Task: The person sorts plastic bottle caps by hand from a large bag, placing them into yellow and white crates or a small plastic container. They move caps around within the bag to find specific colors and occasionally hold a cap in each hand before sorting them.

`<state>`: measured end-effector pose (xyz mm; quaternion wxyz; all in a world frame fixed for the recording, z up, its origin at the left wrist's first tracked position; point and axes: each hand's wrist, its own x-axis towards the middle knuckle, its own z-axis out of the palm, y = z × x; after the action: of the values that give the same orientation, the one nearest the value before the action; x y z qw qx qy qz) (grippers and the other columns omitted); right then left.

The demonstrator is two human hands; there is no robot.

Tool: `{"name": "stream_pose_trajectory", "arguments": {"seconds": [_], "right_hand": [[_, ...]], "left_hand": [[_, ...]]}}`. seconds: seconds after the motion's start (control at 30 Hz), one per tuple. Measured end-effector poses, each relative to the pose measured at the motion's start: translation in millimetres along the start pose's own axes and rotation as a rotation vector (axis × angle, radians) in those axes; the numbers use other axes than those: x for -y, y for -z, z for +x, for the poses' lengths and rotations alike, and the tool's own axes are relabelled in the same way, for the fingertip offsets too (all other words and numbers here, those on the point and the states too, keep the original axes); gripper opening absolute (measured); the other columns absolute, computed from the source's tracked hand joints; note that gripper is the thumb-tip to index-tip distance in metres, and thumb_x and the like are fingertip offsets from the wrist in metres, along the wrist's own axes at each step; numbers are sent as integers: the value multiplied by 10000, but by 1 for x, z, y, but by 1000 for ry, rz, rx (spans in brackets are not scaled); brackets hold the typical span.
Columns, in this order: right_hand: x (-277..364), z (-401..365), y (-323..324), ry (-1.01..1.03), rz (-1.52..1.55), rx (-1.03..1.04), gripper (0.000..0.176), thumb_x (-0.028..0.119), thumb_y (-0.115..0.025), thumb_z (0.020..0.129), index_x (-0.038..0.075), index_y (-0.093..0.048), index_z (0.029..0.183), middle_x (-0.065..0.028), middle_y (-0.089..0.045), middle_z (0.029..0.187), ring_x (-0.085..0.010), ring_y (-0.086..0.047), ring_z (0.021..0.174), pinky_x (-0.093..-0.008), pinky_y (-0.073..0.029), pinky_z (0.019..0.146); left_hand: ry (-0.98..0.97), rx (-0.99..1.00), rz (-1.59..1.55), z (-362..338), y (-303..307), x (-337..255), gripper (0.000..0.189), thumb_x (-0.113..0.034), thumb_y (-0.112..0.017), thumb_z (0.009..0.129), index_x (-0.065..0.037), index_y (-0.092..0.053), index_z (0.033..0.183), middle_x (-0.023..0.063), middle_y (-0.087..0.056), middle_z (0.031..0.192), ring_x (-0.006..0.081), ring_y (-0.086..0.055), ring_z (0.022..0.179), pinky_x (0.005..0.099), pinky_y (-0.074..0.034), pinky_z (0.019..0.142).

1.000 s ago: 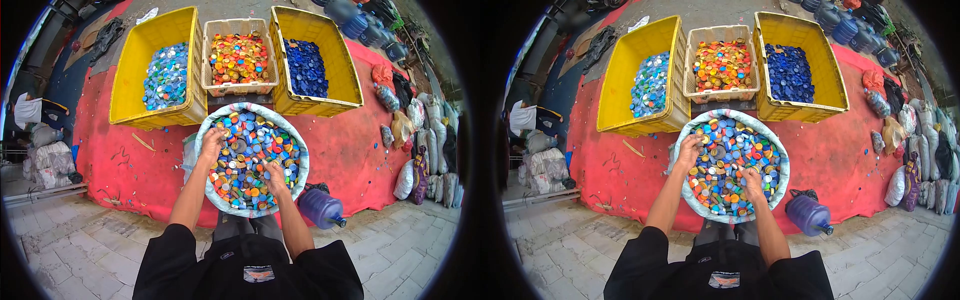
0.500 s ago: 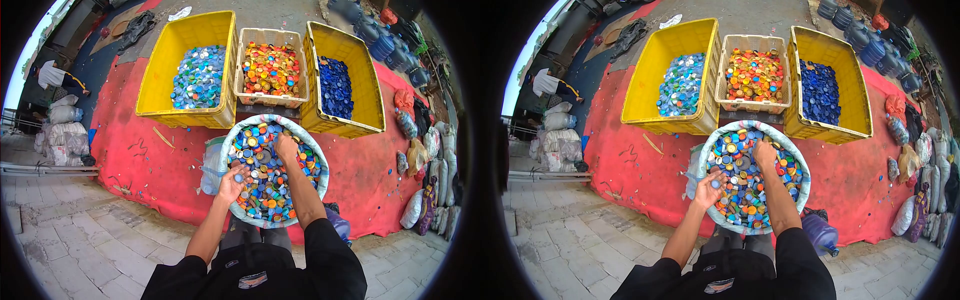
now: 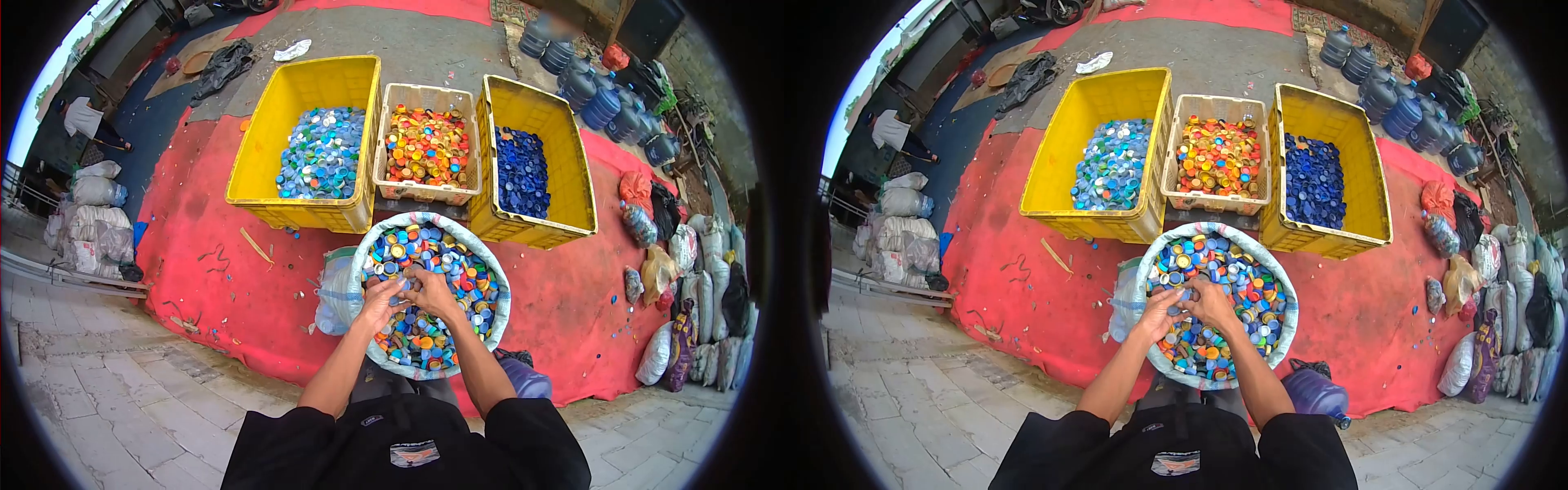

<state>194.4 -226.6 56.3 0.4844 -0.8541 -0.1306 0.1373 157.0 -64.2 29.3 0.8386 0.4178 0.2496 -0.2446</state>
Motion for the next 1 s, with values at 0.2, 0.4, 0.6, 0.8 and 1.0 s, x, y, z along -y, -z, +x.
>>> {"name": "stream_pose_trajectory", "arguments": {"seconds": [0.2, 0.4, 0.6, 0.8, 1.0], "right_hand": [[0, -32, -5, -333, 758, -27, 307, 135, -661, 823, -6, -603, 1090, -66, -623, 853, -184, -606, 726, -307, -500, 664], [-8, -65, -9, -476, 1314, 83, 316, -76, -484, 850, -45, -504, 1164, -146, -577, 1082, -272, -619, 1001, -412, -542, 882], [5, -84, -28, -505, 1298, 121, 229, 13, -529, 918, -40, -516, 1140, -174, -604, 1115, -306, -642, 1019, -387, -561, 856], [0, -77, -56, -522, 1421, 109, 214, 47, -503, 931, 8, -523, 1140, -162, -626, 1083, -313, -640, 1035, -382, -560, 805], [4, -71, -71, -543, 1500, 104, 305, 46, -514, 820, -3, -530, 1121, -169, -602, 1113, -325, -605, 1066, -402, -507, 880]], "left_hand": [[-22, -21, -99, -33, -4, -4, 242, -163, -574, 937, -6, -555, 1120, 129, -641, 1039, 242, -655, 907, 373, -563, 762], [-41, -50, -232, -57, 25, 8, 308, -179, -531, 955, 1, -475, 1198, 187, -630, 1118, 262, -648, 942, 356, -563, 728], [-20, -49, -311, -75, 45, 21, 281, -208, -495, 965, -21, -479, 1173, 192, -611, 1167, 283, -616, 1040, 378, -535, 809], [-30, -61, -343, -74, 53, 31, 258, -198, -461, 976, -12, -472, 1156, 189, -611, 1170, 286, -619, 1048, 385, -530, 838], [-42, -128, -304, -71, 65, 23, 291, -176, -427, 985, 16, -500, 1190, 158, -630, 1149, 238, -620, 1031, 384, -512, 869]]}}
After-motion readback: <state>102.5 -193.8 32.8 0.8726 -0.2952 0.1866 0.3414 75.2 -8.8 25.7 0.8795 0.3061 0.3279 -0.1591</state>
